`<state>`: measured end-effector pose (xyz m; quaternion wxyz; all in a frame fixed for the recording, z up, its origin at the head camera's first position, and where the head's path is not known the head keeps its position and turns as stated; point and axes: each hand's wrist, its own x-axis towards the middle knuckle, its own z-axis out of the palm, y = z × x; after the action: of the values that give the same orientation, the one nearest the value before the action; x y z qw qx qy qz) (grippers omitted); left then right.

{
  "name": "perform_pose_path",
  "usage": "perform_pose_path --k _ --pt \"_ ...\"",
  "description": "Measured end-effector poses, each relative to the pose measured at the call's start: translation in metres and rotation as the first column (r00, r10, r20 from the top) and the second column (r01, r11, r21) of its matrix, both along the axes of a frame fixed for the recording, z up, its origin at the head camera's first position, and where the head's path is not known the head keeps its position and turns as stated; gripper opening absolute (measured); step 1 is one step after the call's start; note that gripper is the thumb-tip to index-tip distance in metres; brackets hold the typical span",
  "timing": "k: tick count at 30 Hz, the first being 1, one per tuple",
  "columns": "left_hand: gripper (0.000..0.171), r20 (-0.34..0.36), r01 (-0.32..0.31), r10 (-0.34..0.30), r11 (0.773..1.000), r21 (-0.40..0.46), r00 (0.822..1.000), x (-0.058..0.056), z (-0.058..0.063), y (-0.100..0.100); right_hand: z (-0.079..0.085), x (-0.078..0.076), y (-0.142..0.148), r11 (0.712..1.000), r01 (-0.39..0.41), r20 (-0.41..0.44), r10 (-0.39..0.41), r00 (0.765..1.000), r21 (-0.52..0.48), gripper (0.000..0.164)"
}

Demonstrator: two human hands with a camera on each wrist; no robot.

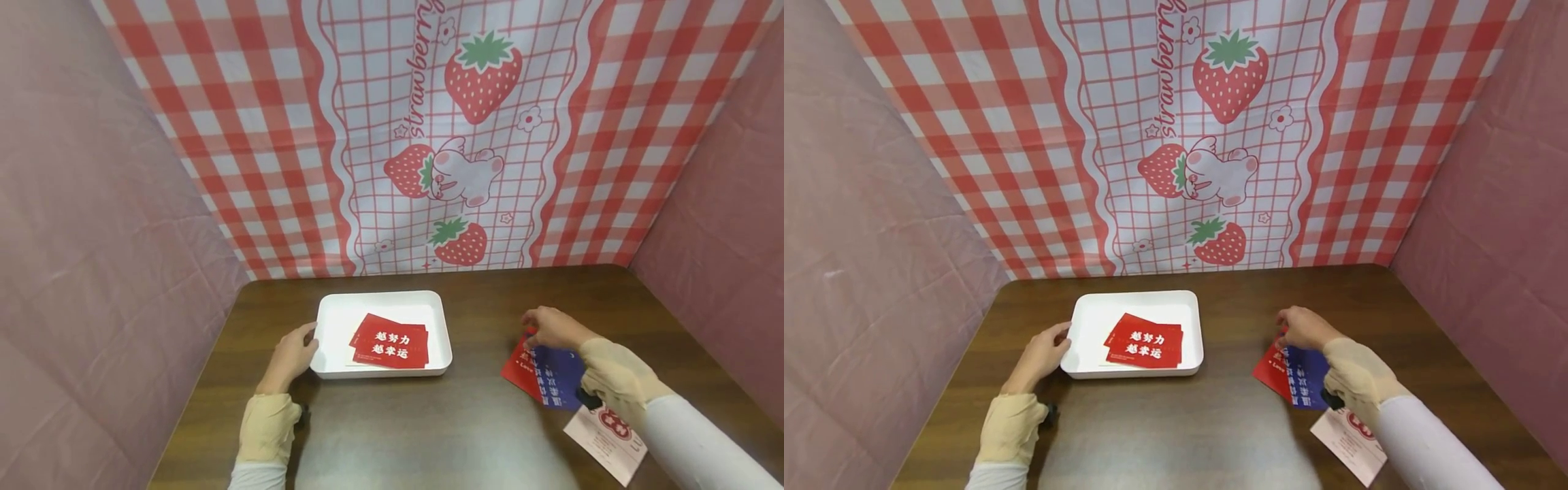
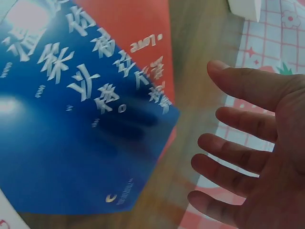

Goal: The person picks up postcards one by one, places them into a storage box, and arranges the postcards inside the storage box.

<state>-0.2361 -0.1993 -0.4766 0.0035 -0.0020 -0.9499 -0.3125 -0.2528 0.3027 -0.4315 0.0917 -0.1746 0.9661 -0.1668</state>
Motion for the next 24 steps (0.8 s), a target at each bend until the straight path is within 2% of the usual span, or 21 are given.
perform_pose_path --k 4,13,19,24 --pt "0.046 -0.010 0.004 -0.004 1.000 -0.002 1.000 0.000 0.001 0.001 -0.005 0.001 0.007 1.000 -0.005 -0.012 0.006 1.000 0.026 0.046" --pt "0.046 0.009 -0.002 0.002 1.000 -0.003 1.000 0.000 0.001 0.000 -0.012 0.003 0.013 1.000 0.008 0.048 -0.009 0.999 0.029 0.049" --pt "0.046 0.017 -0.011 0.011 1.000 -0.012 1.000 -0.001 0.000 0.001 -0.016 0.005 0.018 0.998 0.018 0.062 -0.022 0.998 0.058 0.060" --pt "0.046 0.025 -0.018 0.018 1.000 -0.020 1.000 -0.002 0.000 0.001 -0.016 0.008 0.020 0.994 0.029 0.112 -0.041 0.993 0.108 0.073"
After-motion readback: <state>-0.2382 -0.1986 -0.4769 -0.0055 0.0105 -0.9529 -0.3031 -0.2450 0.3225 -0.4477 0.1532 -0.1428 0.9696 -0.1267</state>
